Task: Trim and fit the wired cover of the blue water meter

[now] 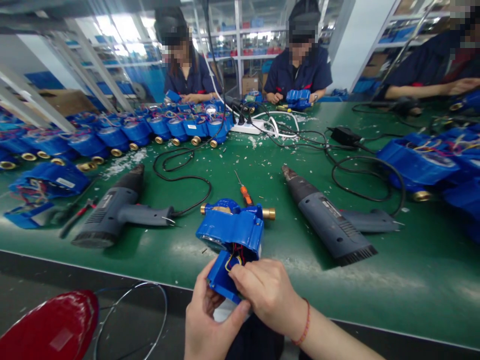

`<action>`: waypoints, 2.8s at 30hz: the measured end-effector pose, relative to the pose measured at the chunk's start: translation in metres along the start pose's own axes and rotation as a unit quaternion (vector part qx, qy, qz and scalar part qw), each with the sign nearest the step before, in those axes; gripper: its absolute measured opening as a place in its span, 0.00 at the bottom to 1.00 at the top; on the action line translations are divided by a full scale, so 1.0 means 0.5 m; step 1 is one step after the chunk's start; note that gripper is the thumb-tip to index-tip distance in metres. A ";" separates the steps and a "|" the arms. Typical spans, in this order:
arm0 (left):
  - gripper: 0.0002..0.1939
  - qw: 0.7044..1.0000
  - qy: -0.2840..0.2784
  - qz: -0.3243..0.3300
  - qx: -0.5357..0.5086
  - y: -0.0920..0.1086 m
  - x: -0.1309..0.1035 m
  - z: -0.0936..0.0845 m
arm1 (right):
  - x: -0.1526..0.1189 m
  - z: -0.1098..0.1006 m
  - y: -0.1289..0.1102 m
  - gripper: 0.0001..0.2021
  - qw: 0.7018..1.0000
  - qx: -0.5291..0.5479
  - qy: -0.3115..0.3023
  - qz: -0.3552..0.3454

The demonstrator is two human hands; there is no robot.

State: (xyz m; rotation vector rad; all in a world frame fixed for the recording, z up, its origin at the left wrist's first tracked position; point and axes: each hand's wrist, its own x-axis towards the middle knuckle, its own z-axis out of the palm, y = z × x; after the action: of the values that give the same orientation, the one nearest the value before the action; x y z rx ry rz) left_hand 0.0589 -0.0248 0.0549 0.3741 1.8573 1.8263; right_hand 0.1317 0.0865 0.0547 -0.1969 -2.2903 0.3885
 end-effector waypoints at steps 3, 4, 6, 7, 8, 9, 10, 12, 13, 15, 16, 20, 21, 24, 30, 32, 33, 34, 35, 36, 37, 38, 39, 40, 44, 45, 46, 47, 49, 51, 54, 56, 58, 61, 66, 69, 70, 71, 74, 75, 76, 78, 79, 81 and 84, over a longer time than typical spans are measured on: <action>0.34 1.000 0.007 -0.007 0.000 0.004 -0.002 0.004 | -0.007 0.004 0.000 0.15 1.000 0.006 0.002 0.011; 0.34 1.000 0.010 -0.011 -0.001 0.005 -0.002 0.004 | -0.009 0.005 0.000 0.15 1.000 0.006 0.001 0.015; 0.35 1.000 0.013 -0.021 -0.004 0.005 -0.002 0.004 | -0.011 0.007 0.000 0.15 1.000 0.004 0.002 0.024; 0.35 1.000 0.012 -0.025 -0.005 0.004 -0.002 0.003 | -0.012 0.008 0.000 0.15 1.000 0.002 0.003 0.027; 0.36 0.999 0.012 -0.029 -0.008 0.004 -0.002 0.003 | -0.012 0.009 0.000 0.15 1.000 0.001 0.003 0.031; 0.36 0.999 0.012 -0.032 -0.010 0.004 -0.002 0.003 | -0.012 0.010 -0.001 0.15 0.999 0.002 0.004 0.034; 0.37 0.999 0.012 -0.034 -0.012 0.004 -0.002 0.003 | -0.012 0.010 -0.001 0.15 0.999 0.004 0.006 0.037; 0.37 0.999 0.014 -0.038 -0.020 0.007 -0.003 0.004 | -0.013 0.012 -0.003 0.14 0.999 0.012 0.010 0.043; 0.37 0.999 0.015 -0.040 -0.024 0.009 -0.003 0.005 | -0.014 0.013 -0.003 0.14 0.999 0.017 0.012 0.048; 0.37 0.998 0.014 -0.045 -0.036 0.014 -0.004 0.007 | -0.016 0.014 -0.005 0.13 0.998 0.025 0.015 0.060; 0.38 0.998 0.013 -0.047 -0.043 0.016 -0.004 0.008 | -0.017 0.015 -0.005 0.13 0.997 0.028 0.015 0.066; 0.40 0.997 0.014 -0.055 -0.058 0.020 -0.006 0.009 | -0.016 0.015 -0.007 0.13 0.998 0.015 0.019 0.065; 0.40 0.997 0.015 -0.054 -0.054 0.020 -0.006 0.009 | -0.014 0.015 -0.008 0.13 0.998 0.005 0.018 0.062; 0.40 0.998 0.011 -0.048 -0.029 0.020 -0.010 0.007 | -0.008 0.016 -0.012 0.13 0.998 -0.009 0.018 0.060; 0.38 0.999 0.011 -0.042 -0.026 0.026 -0.014 0.010 | -0.002 0.022 -0.017 0.14 0.996 0.036 0.032 0.080; 0.39 0.997 0.009 -0.052 -0.051 0.028 -0.015 0.013 | -0.002 0.029 -0.017 0.14 0.994 0.055 0.050 0.076; 0.39 0.996 0.010 -0.059 -0.069 0.028 -0.015 0.015 | -0.003 0.033 -0.017 0.13 0.993 0.064 0.062 0.073; 0.40 0.994 0.012 -0.065 -0.087 0.027 -0.016 0.016 | -0.003 0.037 -0.017 0.13 0.992 0.071 0.072 0.072; 0.40 0.992 0.015 -0.069 -0.104 0.025 -0.016 0.017 | -0.004 0.041 -0.018 0.13 0.991 0.078 0.079 0.072; 0.40 0.990 0.017 -0.073 -0.117 0.022 -0.016 0.017 | -0.004 0.043 -0.018 0.13 0.990 0.085 0.083 0.074; 0.40 0.989 0.018 -0.075 -0.126 0.018 -0.015 0.015 | -0.004 0.045 -0.019 0.12 0.989 0.090 0.084 0.077; 0.40 0.988 0.016 -0.077 -0.133 0.013 -0.013 0.012 | -0.003 0.045 -0.019 0.12 0.989 0.094 0.083 0.079; 0.40 0.987 0.008 -0.078 -0.137 0.007 -0.010 0.007 | -0.003 0.043 -0.020 0.13 0.989 0.093 0.081 0.079; 0.40 0.987 -0.004 -0.079 -0.138 0.000 -0.006 0.000 | -0.002 0.040 -0.020 0.13 0.990 0.088 0.076 0.077; 0.40 0.987 -0.051 -0.078 -0.134 -0.023 0.009 -0.029 | -0.001 0.020 -0.019 0.11 0.998 0.007 0.023 0.063; 0.40 0.986 -0.055 -0.078 -0.134 -0.027 0.011 -0.034 | 0.000 0.015 -0.019 0.11 0.998 -0.014 0.011 0.061; 0.40 0.986 -0.056 -0.079 -0.134 -0.030 0.013 -0.039 | 0.000 0.011 -0.019 0.11 0.998 -0.028 0.000 0.059; 0.41 0.986 -0.057 -0.079 -0.134 -0.032 0.013 -0.041 | 0.001 0.008 -0.019 0.11 0.998 -0.035 -0.007 0.059; 0.42 0.986 -0.059 -0.081 -0.134 -0.035 0.013 -0.043 | 0.004 0.004 -0.020 0.12 0.997 -0.040 -0.015 0.056; 0.42 0.985 -0.057 -0.083 -0.137 -0.035 0.012 -0.042 | 0.006 0.003 -0.021 0.12 0.997 -0.052 -0.017 0.045; 0.42 0.985 -0.050 -0.090 -0.141 -0.034 0.010 -0.040 | 0.009 0.002 -0.020 0.12 0.996 -0.092 -0.006 0.017; 0.42 0.985 -0.048 -0.093 -0.139 -0.031 0.010 -0.039 | 0.012 -0.001 -0.018 0.13 0.993 -0.114 -0.002 -0.004; 0.42 0.985 -0.052 -0.093 -0.134 -0.026 0.009 -0.038 | 0.017 -0.005 -0.015 0.13 0.992 -0.128 -0.001 -0.022; 0.42 0.986 -0.058 -0.084 -0.128 -0.019 0.010 -0.036 | 0.022 -0.008 -0.013 0.13 0.990 -0.140 0.005 -0.029; 0.40 0.988 -0.049 -0.071 -0.129 -0.014 0.009 -0.031 | 0.019 -0.011 -0.020 0.13 0.994 -0.113 0.000 0.002; 0.40 0.991 -0.020 -0.055 -0.121 -0.006 0.002 -0.023 | 0.020 -0.017 -0.027 0.13 0.998 -0.050 -0.003 0.044; 0.39 0.992 -0.007 -0.052 -0.112 -0.001 -0.002 -0.018 | 0.022 -0.018 -0.029 0.13 0.998 -0.033 0.000 0.061; 0.39 0.994 0.006 -0.049 -0.100 0.004 -0.007 -0.014 | 0.026 -0.020 -0.030 0.13 0.997 -0.027 0.000 0.073; 0.39 0.996 0.036 -0.037 -0.066 0.017 -0.019 -0.001 | 0.038 -0.019 -0.033 0.18 0.993 -0.069 -0.038 0.093; 0.38 0.997 0.042 -0.032 -0.060 0.018 -0.022 0.001 | 0.042 -0.018 -0.033 0.18 0.990 -0.082 -0.060 0.099; 0.37 0.997 0.048 -0.028 -0.056 0.018 -0.024 0.001 | 0.044 -0.017 -0.034 0.17 0.987 -0.086 -0.082 0.106; 0.36 0.997 0.056 -0.022 -0.051 0.014 -0.024 -0.003 | 0.044 -0.016 -0.036 0.14 0.984 -0.072 -0.108 0.119; 0.36 0.997 0.057 -0.018 -0.050 0.010 -0.023 -0.006 | 0.043 -0.016 -0.038 0.12 0.984 -0.060 -0.109 0.127; 0.36 0.998 0.043 -0.012 -0.043 0.002 -0.018 -0.016 | 0.040 -0.018 -0.040 0.11 0.986 -0.052 -0.091 0.127; 0.37 0.999 0.022 -0.008 -0.032 -0.005 -0.014 -0.026 | 0.039 -0.021 -0.039 0.13 0.992 -0.089 -0.056 0.070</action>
State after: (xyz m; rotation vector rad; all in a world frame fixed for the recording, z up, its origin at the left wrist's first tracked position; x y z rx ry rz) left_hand 0.0585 -0.0396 0.0532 0.2979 1.8194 1.8931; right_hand 0.1257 0.0755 0.0817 -0.4363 -2.4307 0.2715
